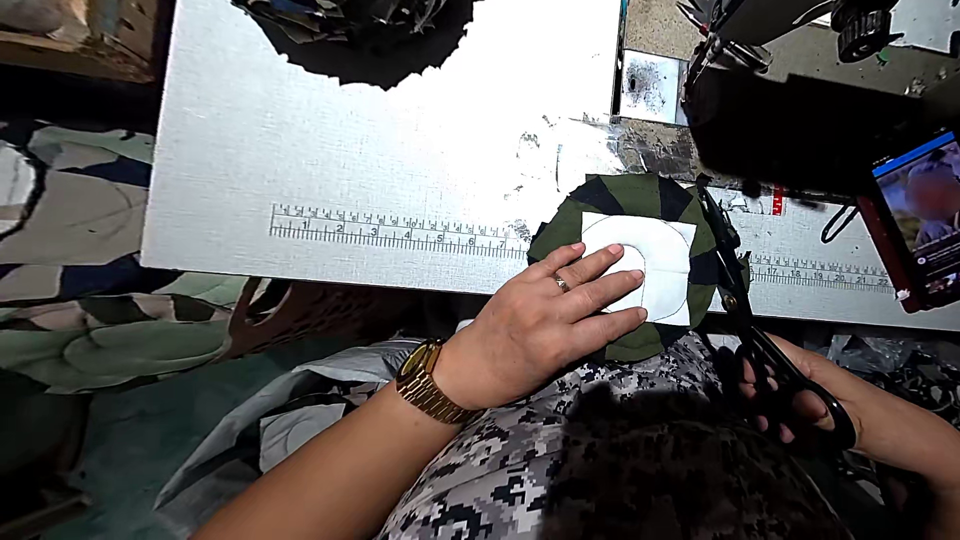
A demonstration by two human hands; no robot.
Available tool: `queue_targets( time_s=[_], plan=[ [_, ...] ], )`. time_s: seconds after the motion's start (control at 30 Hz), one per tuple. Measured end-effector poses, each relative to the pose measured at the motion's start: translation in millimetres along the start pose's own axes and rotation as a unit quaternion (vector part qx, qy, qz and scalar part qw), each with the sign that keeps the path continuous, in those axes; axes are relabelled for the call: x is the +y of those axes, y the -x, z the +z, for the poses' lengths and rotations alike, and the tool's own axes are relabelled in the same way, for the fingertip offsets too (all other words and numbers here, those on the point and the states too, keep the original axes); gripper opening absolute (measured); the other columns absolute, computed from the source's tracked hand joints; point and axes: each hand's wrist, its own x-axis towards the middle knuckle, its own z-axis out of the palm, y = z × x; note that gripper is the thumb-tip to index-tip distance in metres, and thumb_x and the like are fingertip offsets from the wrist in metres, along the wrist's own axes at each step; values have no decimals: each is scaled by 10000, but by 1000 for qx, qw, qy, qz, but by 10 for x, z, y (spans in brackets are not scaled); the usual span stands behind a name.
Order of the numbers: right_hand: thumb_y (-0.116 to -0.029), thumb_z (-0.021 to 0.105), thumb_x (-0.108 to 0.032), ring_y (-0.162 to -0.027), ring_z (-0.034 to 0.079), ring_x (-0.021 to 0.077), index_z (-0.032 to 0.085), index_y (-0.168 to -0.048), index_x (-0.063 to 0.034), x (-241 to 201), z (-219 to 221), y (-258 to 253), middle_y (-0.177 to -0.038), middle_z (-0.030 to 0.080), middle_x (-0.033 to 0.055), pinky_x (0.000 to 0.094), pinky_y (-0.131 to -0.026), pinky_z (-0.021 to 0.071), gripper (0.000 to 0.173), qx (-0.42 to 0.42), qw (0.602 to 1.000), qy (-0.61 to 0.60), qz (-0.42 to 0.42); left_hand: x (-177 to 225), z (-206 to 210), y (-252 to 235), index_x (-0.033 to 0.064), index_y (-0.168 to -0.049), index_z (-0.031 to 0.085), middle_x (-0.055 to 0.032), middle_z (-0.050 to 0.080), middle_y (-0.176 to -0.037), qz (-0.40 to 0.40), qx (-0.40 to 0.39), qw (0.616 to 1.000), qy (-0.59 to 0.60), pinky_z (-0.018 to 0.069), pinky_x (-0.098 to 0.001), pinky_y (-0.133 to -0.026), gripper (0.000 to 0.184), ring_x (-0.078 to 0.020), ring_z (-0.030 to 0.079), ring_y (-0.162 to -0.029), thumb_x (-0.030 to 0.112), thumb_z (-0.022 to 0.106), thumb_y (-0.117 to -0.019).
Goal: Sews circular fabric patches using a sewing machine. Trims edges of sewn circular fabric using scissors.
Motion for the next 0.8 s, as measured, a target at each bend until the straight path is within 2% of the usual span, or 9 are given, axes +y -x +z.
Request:
queue_targets(
  time_s=[0.2, 0.3, 0.43, 0.53, 0.63, 0.73, 0.8],
  plan=[
    [-875, 590, -729, -604, 624, 40, 585, -1016, -180, 25, 80, 19, -768, 616, -53, 177, -487, 516, 567, 48, 997, -52, -27, -5, -10, -3, 175, -1215, 747, -126, 657, -1388, 2, -7, 1000, 0, 419, -590, -1137, 320, -358, 535, -1387, 44, 559, -992],
    [-903, 598, -685, -613, 612, 24, 599, -984, -192, 6, 116, 39, -753, 588, -73, 178, -531, 544, 500, 77, 995, -45, -38, -53, -58, -15, 159, -1206, 750, -125, 657, -1387, 9, -17, 1000, 10, 420, -596, -1137, 319, -364, 540, -1380, 44, 554, -982],
    [-935, 614, -622, -573, 597, 6, 612, -964, -205, -27, 166, 51, -729, 576, -86, 169, -502, 541, 419, 106, 993, -40, -37, -160, -181, -39, 125, -1186, 752, -121, 655, -1390, 4, -30, 1000, 8, 369, -629, -1161, 291, -362, 532, -1388, 58, 571, -969],
    [-953, 630, -562, -521, 584, -6, 605, -937, -213, -52, 220, 44, -676, 564, -103, 166, -470, 538, 350, 134, 990, -46, -27, -140, -193, -59, 116, -1227, 726, -127, 647, -1400, 7, -30, 999, -32, 336, -640, -1173, 281, -364, 521, -1397, 138, 606, -974],
    [-929, 625, -612, -538, 595, 6, 606, -960, -206, -12, 190, 40, -701, 583, -88, 167, -471, 534, 408, 110, 992, -55, -30, -35, -109, -84, 138, -1258, 709, -125, 628, -1428, 1, -27, 996, -79, 338, -608, -1172, 295, -359, 505, -1410, 115, 564, -1002],
    [-872, 579, -750, -632, 606, 26, 553, -1064, -172, 76, 97, 70, -809, 603, -54, 179, -500, 506, 609, 25, 999, -28, -24, 24, -47, -80, 144, -1256, 714, -159, 624, -1422, -22, -25, 995, -89, 374, -595, -1150, 331, -387, 513, -1396, 58, 536, -991],
    [-843, 573, -791, -667, 603, 17, 544, -1080, -163, 99, 68, 95, -829, 595, -59, 176, -527, 509, 671, -6, 1000, -19, -21, 35, -47, -63, 146, -1242, 725, -170, 628, -1412, -35, -16, 996, -76, 403, -599, -1133, 318, -395, 520, -1388, 59, 556, -988]
  ],
)
